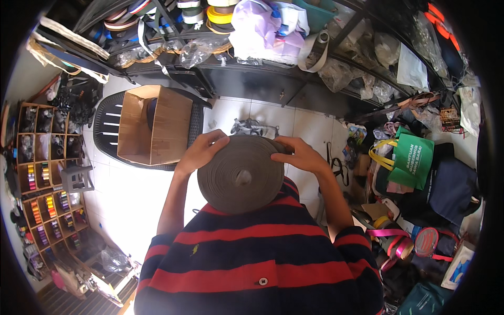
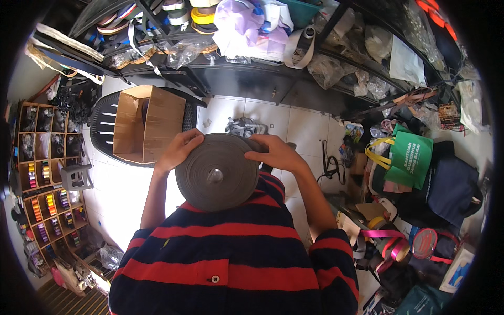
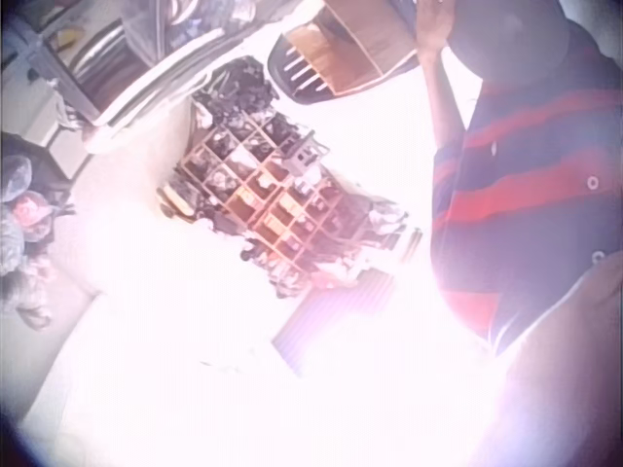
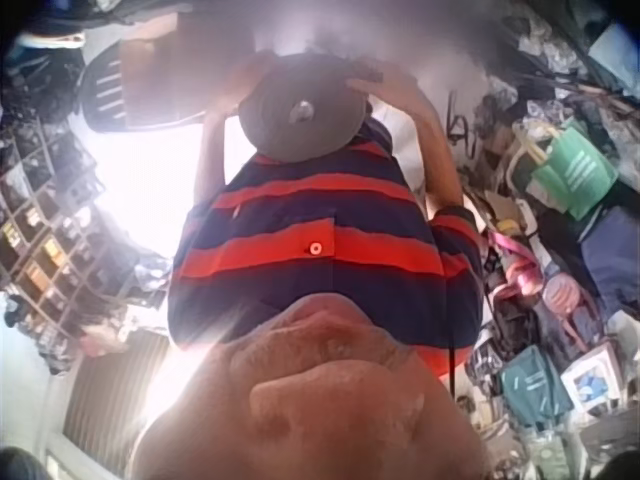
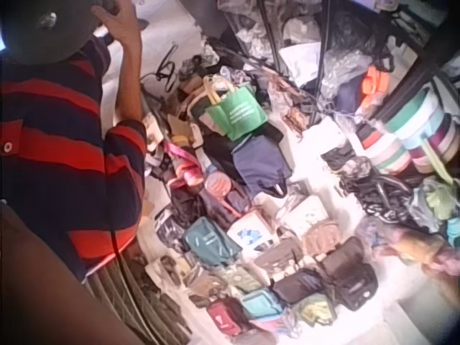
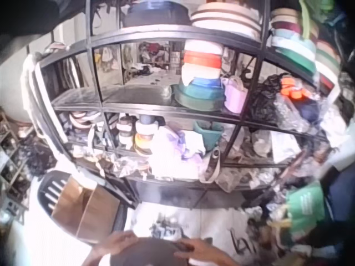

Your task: The person unrolls a segment of grey ribbon from a large spool by hand while standing in a storage area. The person pulls the end of the ribbon outward to measure a length and then lets it go back toward the spool.

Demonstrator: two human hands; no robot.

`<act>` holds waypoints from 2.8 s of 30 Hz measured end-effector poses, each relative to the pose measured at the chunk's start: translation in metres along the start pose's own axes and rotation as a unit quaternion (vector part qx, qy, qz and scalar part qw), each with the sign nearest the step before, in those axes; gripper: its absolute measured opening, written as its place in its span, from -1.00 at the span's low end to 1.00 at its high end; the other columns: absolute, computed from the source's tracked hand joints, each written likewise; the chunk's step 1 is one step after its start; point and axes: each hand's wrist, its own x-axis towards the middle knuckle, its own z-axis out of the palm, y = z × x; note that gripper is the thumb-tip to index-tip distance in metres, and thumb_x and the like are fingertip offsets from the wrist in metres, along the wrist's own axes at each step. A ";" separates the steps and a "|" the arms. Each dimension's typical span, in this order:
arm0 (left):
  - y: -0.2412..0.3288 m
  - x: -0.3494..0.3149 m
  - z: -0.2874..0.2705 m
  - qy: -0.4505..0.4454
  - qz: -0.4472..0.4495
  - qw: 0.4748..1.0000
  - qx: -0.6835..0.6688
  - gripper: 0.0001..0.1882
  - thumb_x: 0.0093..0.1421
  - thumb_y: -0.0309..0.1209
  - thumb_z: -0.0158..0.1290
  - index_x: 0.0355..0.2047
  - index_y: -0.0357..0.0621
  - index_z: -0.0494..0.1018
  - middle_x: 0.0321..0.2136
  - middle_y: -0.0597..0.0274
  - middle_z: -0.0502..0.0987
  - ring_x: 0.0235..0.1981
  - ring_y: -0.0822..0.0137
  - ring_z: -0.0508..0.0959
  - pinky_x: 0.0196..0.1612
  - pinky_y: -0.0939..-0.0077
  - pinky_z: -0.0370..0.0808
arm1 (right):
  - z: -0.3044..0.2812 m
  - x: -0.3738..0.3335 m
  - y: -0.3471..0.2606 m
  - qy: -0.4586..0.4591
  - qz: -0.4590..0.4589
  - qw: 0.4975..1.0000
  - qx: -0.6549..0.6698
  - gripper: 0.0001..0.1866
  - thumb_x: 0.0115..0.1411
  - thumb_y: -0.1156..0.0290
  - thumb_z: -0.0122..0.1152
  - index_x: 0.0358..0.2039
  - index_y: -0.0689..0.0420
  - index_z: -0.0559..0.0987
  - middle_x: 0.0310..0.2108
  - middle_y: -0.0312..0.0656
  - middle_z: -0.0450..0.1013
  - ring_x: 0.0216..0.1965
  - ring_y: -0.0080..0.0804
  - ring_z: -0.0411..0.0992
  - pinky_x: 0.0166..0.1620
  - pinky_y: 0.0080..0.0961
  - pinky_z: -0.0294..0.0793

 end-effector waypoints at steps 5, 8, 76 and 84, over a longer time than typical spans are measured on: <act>0.028 0.016 -0.031 -0.094 0.021 0.994 0.045 -0.67 0.25 -0.27 0.07 -0.07 -0.23 0.51 -0.35 0.10 0.61 -0.28 0.33 0.58 -0.20 0.42 0.47 | 0.017 0.024 -0.023 -0.026 0.023 0.999 0.040 -0.59 0.15 0.20 0.30 -0.11 0.25 0.56 -0.53 -0.30 0.46 -0.50 -0.63 0.34 -0.43 -0.62 0.32; 0.030 0.039 -0.025 -0.145 0.184 0.971 0.055 -0.65 0.23 -0.30 0.11 -0.01 -0.18 0.50 -0.31 0.09 0.63 -0.31 0.39 0.60 -0.23 0.49 0.48 | 0.025 0.034 -0.034 -0.036 0.007 0.999 0.003 -0.62 0.15 0.22 0.30 -0.13 0.24 0.56 -0.55 -0.29 0.46 -0.53 -0.63 0.35 -0.44 -0.60 0.33; 0.000 -0.015 -0.079 -0.086 -0.015 0.996 0.021 -0.68 0.28 -0.33 0.05 -0.01 -0.17 0.54 -0.28 0.17 0.64 -0.27 0.45 0.56 -0.18 0.54 0.49 | 0.017 0.043 0.059 0.215 -0.021 0.972 0.088 -0.83 0.11 0.65 0.21 -0.26 0.24 0.53 -0.32 -0.25 0.52 -0.23 -0.46 0.48 -0.09 -0.52 0.42; 0.006 -0.016 -0.072 -0.083 0.005 0.997 0.001 -0.69 0.29 -0.36 0.04 0.00 -0.21 0.53 -0.25 0.12 0.64 -0.24 0.41 0.58 -0.14 0.54 0.49 | 0.001 0.027 0.075 0.049 0.109 0.965 0.234 -0.85 0.20 0.41 -0.04 -0.25 0.14 0.45 -0.45 -0.30 0.40 -0.48 -0.54 0.38 -0.38 -0.65 0.36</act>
